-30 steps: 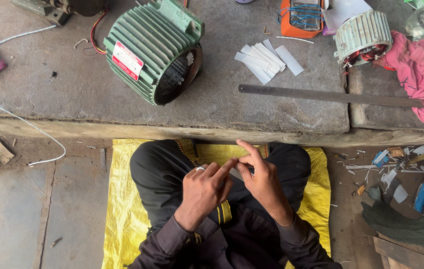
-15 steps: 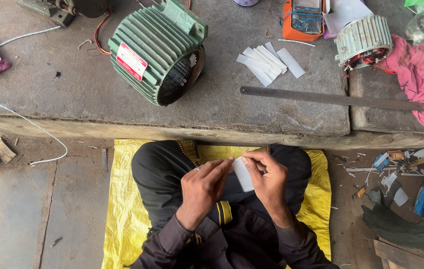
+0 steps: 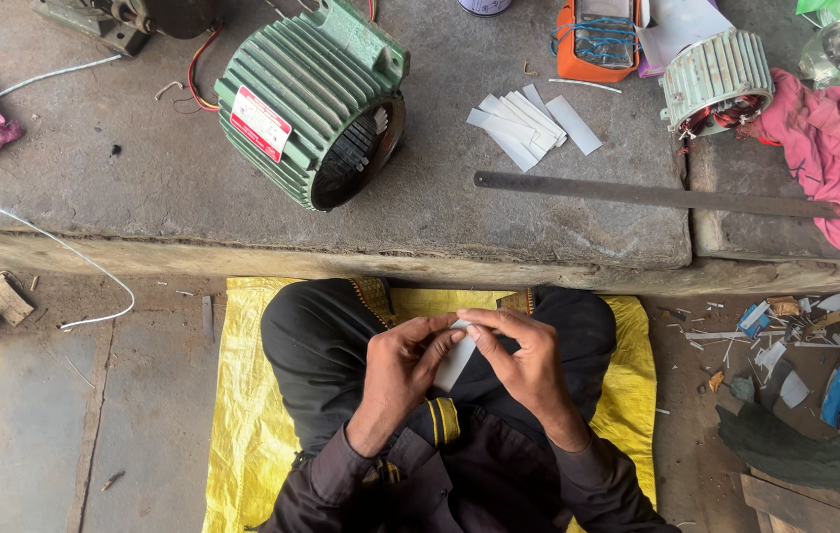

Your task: The person sits on the floor and inserts white insulating strips into the slots of a disassembled electric motor stator. They fold and shape each strip by hand, press it flat using a long hacksaw blade, and place finished strips into a pile beside the motor.

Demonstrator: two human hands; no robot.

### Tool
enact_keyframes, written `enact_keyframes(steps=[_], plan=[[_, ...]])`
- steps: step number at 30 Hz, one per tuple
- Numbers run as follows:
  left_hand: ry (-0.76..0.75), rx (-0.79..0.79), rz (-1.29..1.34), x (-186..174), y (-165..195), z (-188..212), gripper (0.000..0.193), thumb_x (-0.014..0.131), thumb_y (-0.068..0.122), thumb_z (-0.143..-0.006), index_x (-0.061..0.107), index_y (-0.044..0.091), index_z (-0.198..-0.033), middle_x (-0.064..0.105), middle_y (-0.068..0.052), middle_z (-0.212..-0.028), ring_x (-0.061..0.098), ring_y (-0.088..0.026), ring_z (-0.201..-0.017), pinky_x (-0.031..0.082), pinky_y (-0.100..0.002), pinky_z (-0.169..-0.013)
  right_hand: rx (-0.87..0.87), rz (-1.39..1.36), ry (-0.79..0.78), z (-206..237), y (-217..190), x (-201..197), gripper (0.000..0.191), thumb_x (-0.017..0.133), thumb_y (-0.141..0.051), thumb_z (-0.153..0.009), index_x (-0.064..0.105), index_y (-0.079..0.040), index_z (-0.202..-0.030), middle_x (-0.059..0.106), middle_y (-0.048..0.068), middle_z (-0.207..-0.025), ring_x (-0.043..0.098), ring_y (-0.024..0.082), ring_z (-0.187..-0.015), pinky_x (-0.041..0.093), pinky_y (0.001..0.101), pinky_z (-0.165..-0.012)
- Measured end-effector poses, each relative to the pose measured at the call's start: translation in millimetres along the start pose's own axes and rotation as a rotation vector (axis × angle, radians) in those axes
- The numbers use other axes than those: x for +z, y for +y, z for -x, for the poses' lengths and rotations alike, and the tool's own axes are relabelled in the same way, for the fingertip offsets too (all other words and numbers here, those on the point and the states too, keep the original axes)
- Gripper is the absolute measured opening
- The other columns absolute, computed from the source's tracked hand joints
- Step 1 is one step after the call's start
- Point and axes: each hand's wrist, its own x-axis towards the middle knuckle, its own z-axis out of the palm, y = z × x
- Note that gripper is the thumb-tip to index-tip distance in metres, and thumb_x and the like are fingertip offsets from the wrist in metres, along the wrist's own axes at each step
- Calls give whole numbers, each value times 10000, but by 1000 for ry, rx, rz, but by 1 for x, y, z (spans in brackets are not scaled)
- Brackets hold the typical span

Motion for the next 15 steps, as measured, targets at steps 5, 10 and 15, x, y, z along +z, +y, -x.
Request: enact_keyframes(steps=[5,10,15], plan=[[-50,-140,208,0,-4,0,256,713,97,-954,755,75,-1206,816,-58,-975,746,-96,-844,610,-244,-717,-12,54,-81,7,11,2,125,738,-32,-971,839,-83,-1027,691,31,-778,629,105,-685,487,232,-619],[-3,-110,199,2,-5,2,265,718,62,-947,763,81,-1207,768,-21,-916,698,-68,-793,583,-233,-674,206,-215,52,11,12,10,418,724,-71,-948,598,-20,-1344,738,61,-897,722,84,-852,611,229,-754],[40,65,174,0,-5,2,224,657,-32,-980,792,44,-1141,666,-9,-842,618,-62,-763,521,-240,-656,329,-331,72,7,12,14,434,756,-45,-914,632,14,-1326,758,95,-960,726,116,-906,612,252,-819]])
